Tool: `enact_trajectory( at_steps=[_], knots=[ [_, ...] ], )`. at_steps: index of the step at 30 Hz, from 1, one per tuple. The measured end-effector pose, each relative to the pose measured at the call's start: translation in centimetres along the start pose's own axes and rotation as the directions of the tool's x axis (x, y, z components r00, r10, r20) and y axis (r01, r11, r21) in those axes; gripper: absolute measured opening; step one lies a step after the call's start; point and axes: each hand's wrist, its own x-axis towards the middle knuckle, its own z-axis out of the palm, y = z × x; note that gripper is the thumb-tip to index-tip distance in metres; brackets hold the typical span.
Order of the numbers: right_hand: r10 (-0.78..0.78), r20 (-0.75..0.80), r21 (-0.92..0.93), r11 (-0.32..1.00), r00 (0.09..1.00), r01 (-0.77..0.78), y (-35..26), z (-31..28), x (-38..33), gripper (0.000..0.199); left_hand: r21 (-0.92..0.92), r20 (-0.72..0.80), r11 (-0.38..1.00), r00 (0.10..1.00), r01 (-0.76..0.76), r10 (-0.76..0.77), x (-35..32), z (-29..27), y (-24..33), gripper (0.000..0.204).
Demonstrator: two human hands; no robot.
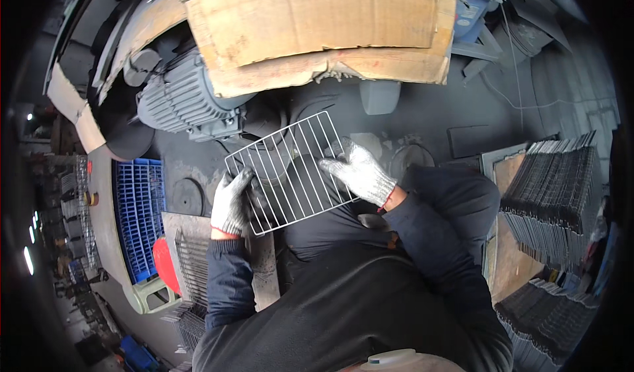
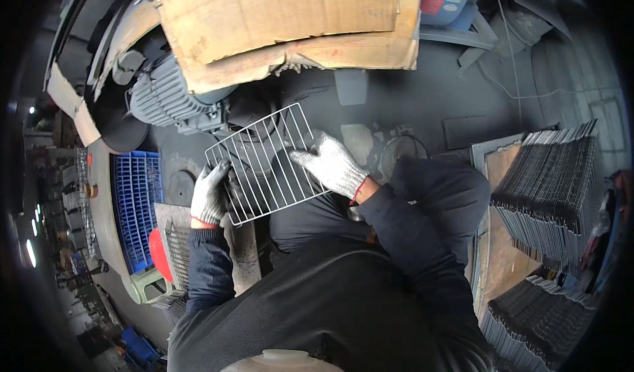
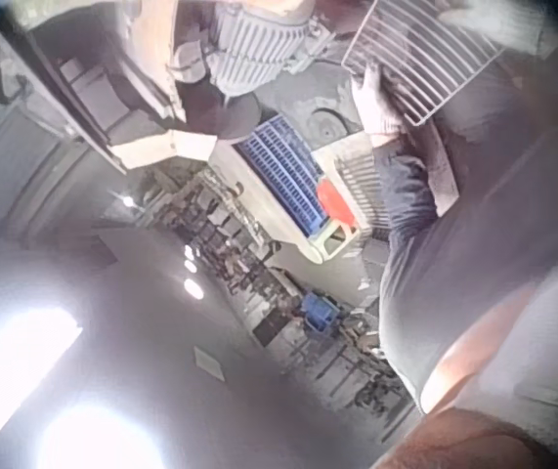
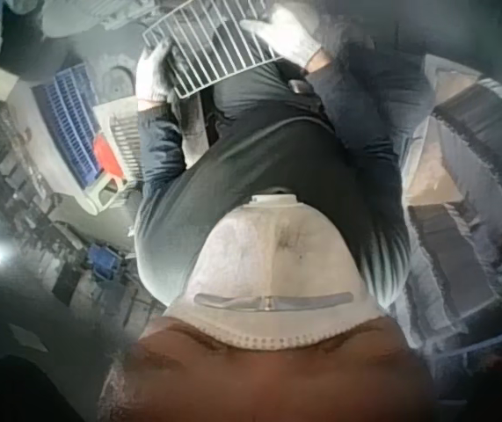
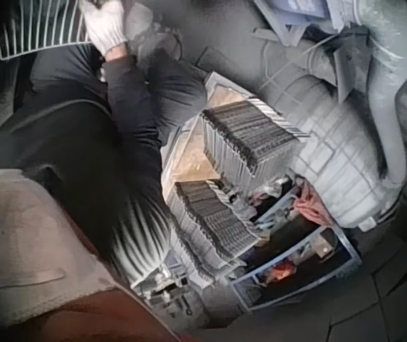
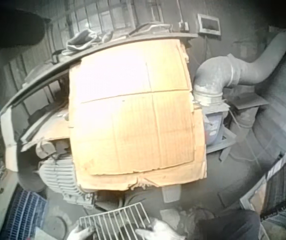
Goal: The recorder is picking up metal wire grates one by one, inspecting them, and stacking them into a larger pile.
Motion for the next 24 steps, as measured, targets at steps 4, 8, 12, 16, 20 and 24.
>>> enact_trajectory(
  at_steps=[4,8,12,16,20,24],
  knots=[
    [0.09,0.03,-0.007,0.996,0.996,-0.089,-1.7,1.1,-2.7,0.037,0.143,0.059,0.986,0.995,-0.09,0.082,-4.1,-1.6,-0.5,0.021],
    [0.019,-0.068,-0.025,0.999,0.997,-0.021,-0.5,0.7,-5.5,0.034,0.065,0.145,0.985,0.979,-0.157,0.146,-6.2,0.4,-1.7,0.023],
    [0.064,-0.199,0.071,0.996,0.978,-0.051,-0.5,-0.5,-8.4,0.033,0.136,0.218,0.978,0.968,-0.156,0.124,-6.6,2.3,-1.9,0.022],
    [0.111,-0.239,0.197,0.978,0.965,-0.064,-0.5,-1.6,-10.6,0.03,0.188,0.307,0.936,0.923,-0.298,0.232,-6.7,4.1,-2.4,0.021],
    [-0.059,-0.343,0.144,0.983,0.937,0.115,-0.2,-2.1,-12.0,0.027,0.249,0.346,0.854,0.865,-0.457,0.363,-6.6,4.6,-3.1,0.021],
    [-0.083,-0.314,0.193,0.97,0.946,0.149,-0.2,-2.7,-13.3,0.025,0.353,0.405,0.763,0.823,-0.542,0.397,-7.7,5.1,-3.1,0.016]
  ],
)
